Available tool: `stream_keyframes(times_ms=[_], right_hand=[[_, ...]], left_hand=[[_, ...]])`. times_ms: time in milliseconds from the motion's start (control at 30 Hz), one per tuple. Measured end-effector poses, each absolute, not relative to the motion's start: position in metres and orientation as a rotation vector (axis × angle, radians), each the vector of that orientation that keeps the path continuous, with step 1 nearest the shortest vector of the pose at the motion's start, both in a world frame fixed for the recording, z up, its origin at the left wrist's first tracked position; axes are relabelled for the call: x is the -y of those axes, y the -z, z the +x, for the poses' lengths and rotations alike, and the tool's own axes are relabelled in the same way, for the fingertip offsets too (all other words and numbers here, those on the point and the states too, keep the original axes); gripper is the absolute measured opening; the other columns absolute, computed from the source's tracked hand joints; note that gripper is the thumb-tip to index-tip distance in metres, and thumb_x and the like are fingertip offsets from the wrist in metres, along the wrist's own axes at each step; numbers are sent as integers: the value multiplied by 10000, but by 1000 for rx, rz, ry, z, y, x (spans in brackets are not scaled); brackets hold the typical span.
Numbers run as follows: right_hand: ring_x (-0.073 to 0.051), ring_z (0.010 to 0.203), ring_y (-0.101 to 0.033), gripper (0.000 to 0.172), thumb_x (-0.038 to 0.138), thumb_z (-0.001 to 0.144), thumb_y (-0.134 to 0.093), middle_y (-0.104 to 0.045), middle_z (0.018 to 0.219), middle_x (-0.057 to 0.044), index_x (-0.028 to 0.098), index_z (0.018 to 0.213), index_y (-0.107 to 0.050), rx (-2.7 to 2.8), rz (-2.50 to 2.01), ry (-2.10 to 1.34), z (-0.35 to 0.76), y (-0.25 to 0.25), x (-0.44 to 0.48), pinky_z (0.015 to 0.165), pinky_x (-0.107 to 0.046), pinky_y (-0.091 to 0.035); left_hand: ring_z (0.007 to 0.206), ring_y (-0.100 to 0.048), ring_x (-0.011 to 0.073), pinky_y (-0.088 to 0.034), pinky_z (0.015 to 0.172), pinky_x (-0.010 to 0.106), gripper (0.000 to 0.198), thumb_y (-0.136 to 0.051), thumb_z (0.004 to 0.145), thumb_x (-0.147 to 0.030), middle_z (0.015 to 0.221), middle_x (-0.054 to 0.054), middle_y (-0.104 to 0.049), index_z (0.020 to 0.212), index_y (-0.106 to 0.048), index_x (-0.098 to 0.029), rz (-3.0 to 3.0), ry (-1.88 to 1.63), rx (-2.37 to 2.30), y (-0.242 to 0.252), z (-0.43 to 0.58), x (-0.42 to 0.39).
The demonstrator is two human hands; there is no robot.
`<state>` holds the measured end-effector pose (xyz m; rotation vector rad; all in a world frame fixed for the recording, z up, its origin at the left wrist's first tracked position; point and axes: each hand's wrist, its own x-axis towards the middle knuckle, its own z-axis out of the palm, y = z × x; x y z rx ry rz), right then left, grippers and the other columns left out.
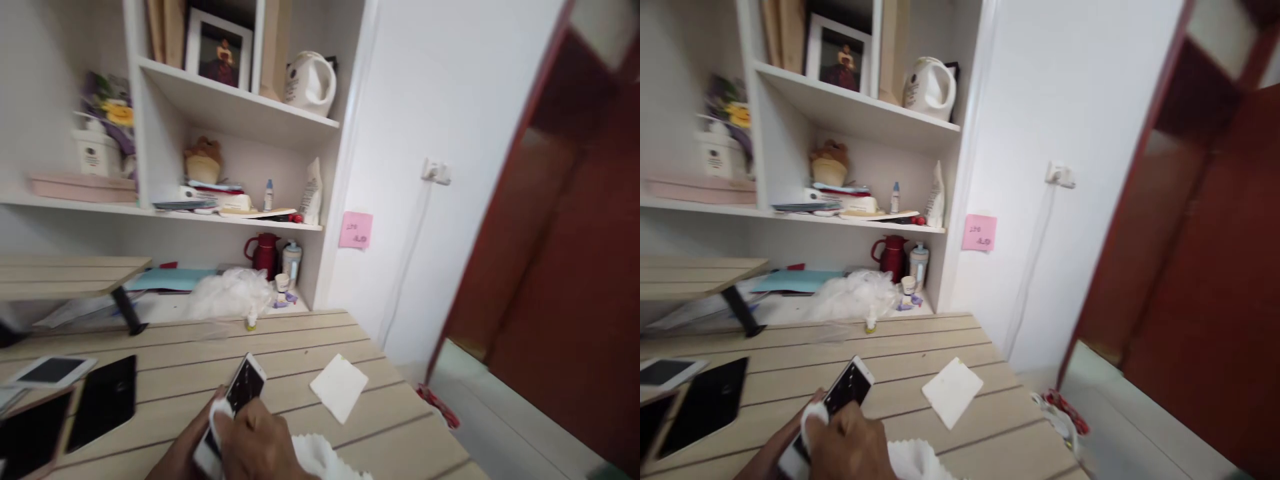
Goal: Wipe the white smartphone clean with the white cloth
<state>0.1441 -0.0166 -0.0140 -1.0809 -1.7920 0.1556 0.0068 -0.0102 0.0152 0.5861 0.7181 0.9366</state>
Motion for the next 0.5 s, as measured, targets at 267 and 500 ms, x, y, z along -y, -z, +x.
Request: stream_keyframes(times_ms=[267, 500], right_hand=[[-145, 553, -582, 258, 456, 961, -527, -594, 699, -9, 311, 929, -739, 1830, -862, -275, 141, 25, 21, 466, -231, -488], [-127, 494, -559, 209, 310, 980, -532, -581, 666, 4, 303, 1086, -712, 2003, -817, -164, 153, 12, 23, 437, -208, -473]], left_hand=[[380, -436, 74, -301, 373, 179, 422, -700, 807, -488, 419, -43, -484, 558, -597, -164, 439, -935, -624, -24, 15, 15], [608, -607, 153, -454, 595, 235, 289, -751, 760, -452, 631, 5, -642, 767, -704, -167, 565, -1018, -579, -2, 11, 13]])
